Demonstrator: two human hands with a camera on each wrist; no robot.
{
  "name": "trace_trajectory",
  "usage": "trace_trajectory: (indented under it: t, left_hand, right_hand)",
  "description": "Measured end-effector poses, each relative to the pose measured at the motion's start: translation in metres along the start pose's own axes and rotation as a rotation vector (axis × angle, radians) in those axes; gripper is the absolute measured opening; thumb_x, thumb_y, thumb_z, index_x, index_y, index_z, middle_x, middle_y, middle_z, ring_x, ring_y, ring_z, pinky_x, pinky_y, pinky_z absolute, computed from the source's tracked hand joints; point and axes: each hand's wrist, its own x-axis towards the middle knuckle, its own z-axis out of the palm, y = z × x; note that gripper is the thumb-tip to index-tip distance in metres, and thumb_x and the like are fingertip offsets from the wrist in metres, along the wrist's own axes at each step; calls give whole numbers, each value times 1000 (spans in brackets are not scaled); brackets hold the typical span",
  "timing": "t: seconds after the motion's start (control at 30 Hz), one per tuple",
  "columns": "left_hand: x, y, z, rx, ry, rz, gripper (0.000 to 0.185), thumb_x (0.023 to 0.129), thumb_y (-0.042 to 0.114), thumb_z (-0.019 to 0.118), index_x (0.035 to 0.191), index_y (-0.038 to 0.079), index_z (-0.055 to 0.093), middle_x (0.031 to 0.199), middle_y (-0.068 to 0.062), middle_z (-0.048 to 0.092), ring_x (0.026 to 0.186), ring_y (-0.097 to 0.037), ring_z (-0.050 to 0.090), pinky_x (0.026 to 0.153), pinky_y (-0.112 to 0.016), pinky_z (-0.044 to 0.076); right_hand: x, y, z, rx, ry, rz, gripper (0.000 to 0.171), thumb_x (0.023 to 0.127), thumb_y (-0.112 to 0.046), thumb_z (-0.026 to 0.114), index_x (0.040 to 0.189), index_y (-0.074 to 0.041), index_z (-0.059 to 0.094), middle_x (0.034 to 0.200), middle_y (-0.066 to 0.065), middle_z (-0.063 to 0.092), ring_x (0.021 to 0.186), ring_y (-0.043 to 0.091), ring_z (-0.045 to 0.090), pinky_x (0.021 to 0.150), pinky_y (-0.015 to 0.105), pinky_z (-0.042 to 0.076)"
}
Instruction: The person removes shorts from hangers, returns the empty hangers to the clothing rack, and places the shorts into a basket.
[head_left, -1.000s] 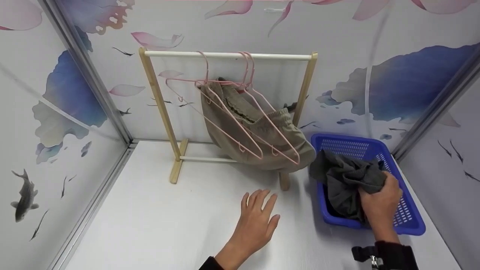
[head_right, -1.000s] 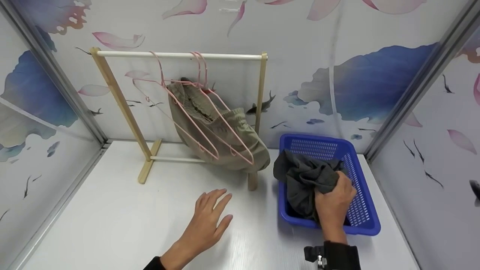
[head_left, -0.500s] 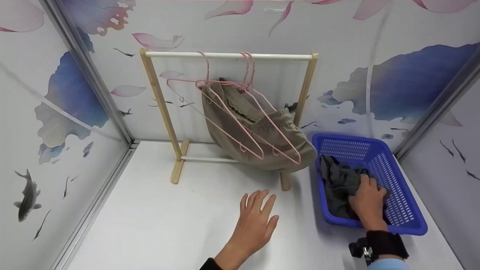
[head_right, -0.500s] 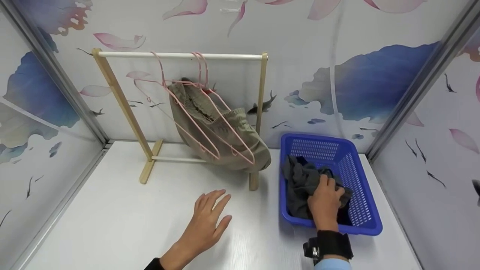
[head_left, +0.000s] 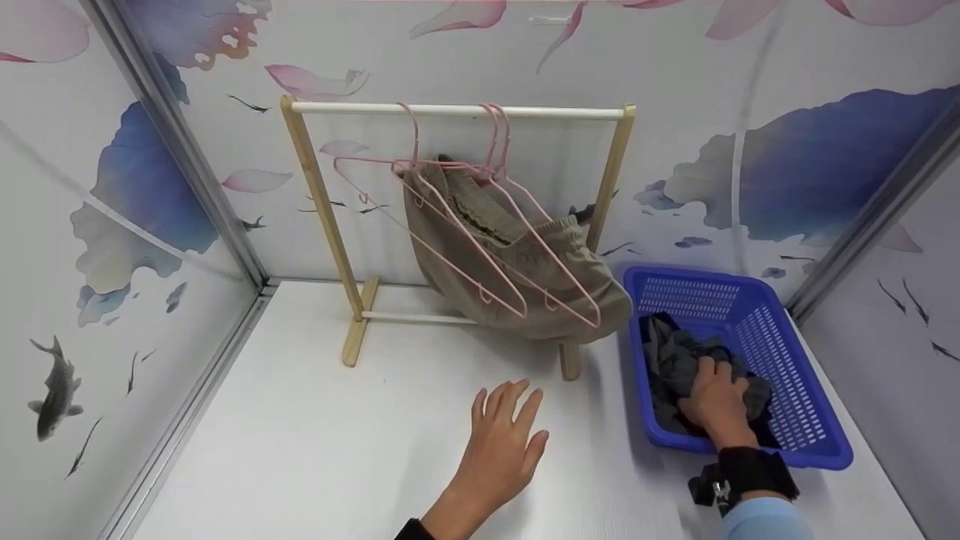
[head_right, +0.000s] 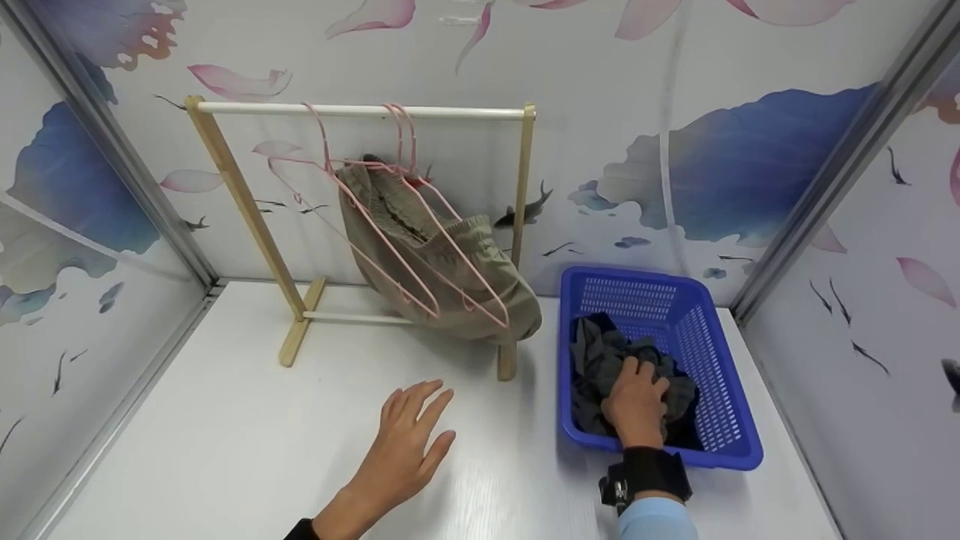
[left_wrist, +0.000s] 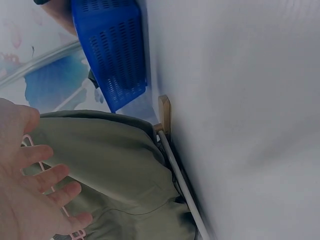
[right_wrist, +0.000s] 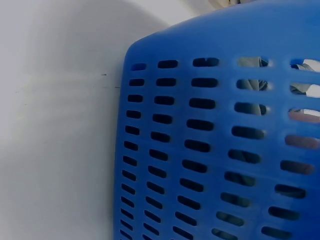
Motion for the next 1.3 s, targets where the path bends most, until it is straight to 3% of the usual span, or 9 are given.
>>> trace_trajectory:
  t: [0.17, 0.3, 0.43, 0.6, 0.8, 0.93, 1.07, 1.3]
  left_hand:
    - [-3, -3, -3, 2, -9, -10, 45, 106, 33, 56, 143, 7, 57, 145, -13, 50, 134, -31, 47, 107, -62, 38]
    - [-5, -4, -4, -2, -15, -16, 45, 106, 33, 57, 143, 7, 57, 146, -14, 49, 135, -32, 46, 108, -62, 38]
    - [-8, -5, -5, -13, -20, -22, 45, 106, 33, 56, 143, 7, 57, 146, -14, 50, 135, -33, 47, 107, -63, 39]
    - [-10, -6, -7, -6, -32, -33, 45, 104, 32, 59, 142, 7, 57, 145, -14, 50, 134, -32, 48, 107, -62, 39]
    - [-14, -9, -10, 2, -34, -45, 45, 104, 31, 60, 141, 6, 58, 144, -14, 51, 133, -32, 48, 107, -63, 39]
    - [-15, -10, -10, 4, -36, -55, 46, 104, 32, 60, 141, 6, 58, 145, -14, 51, 133, -32, 48, 107, -63, 39]
    - [-14, -12, -11, 9, -35, -58, 46, 104, 32, 60, 142, 6, 58, 145, -14, 51, 133, -32, 48, 107, -63, 39]
    - [-6, -17, -16, 36, -11, -14, 45, 104, 31, 60, 142, 6, 57, 144, -15, 49, 133, -32, 47, 107, -59, 40]
  right_hand:
    - [-1, -5, -4, 23, -85, 59, 84, 93, -18, 67, 150, 16, 16, 147, 47, 15, 131, 71, 16, 98, 82, 30]
    - [-6, -10, -11, 43, -116, 72, 97, 96, -28, 68, 159, 8, 3, 158, 42, -1, 137, 74, 5, 100, 87, 19]
    - [-12, -17, -16, 26, -79, 37, 102, 97, -29, 68, 160, 8, -3, 161, 40, -10, 138, 75, -3, 103, 87, 9]
    - [-19, -22, -18, 30, 31, -17, 99, 95, -26, 70, 161, 7, 4, 162, 41, -5, 142, 71, -10, 104, 87, 1]
    - [-28, -36, -24, 121, 238, -123, 84, 93, -17, 73, 156, 12, 26, 159, 43, 16, 146, 65, 8, 108, 84, 4]
    - [-30, -54, -38, 270, 359, -151, 64, 96, -11, 68, 148, 16, 40, 151, 41, 36, 142, 58, 30, 114, 74, 19]
    - [-31, -76, -56, 425, 417, -153, 54, 101, -15, 64, 146, 11, 47, 147, 35, 48, 137, 50, 44, 113, 62, 33]
    - [-34, -107, -79, 554, 452, -223, 47, 105, -21, 61, 144, 4, 54, 143, 27, 57, 130, 42, 56, 108, 56, 44]
